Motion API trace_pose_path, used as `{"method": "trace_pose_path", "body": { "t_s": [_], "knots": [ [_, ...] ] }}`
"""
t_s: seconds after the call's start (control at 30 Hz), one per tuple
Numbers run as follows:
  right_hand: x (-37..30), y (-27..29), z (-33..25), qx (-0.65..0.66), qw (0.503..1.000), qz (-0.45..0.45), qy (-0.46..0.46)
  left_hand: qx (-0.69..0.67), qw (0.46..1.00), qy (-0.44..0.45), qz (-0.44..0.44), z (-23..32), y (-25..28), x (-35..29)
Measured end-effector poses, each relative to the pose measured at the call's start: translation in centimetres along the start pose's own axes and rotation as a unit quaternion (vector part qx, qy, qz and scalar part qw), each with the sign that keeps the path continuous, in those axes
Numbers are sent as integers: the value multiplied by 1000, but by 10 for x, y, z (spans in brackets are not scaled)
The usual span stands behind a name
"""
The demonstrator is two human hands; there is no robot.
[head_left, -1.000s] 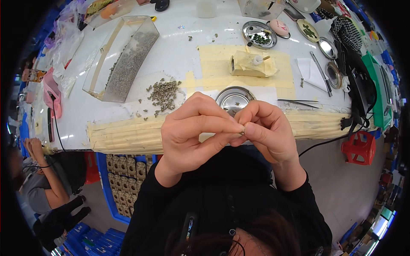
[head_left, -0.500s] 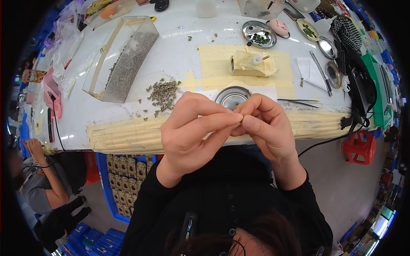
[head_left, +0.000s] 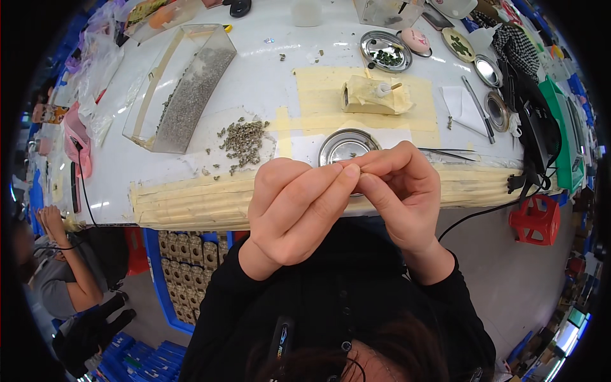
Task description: Assembling small metal pins or wires into a circular plastic component base.
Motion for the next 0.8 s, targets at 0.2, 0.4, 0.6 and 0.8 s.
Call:
{"method": "trace_pose_path", "body": {
  "t_s": [0.2,0.4,0.6,0.8],
  "knots": [
    [4,14,1,177,964,-97,-173,-331,921,203,-22,-17,5,-2],
    [1,7,-1,80,990,-33,-111,-201,967,158,-11,-16,3,-2],
    [1,1,-1,-8,1000,0,-16,-79,992,96,18,-5,-3,-5],
    [4,14,0,113,975,-63,-179,-318,920,230,1,-16,0,-7]
  ]
}}
Point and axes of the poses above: each hand's wrist, its own x-axis towards the middle knuckle, its own y-axis out of the back of the hand, z = x × y, the point moved 1 cm from there along x, towards the middle knuckle, and after that the axes turned 11 degrees about -x, right-handed, at the moved point
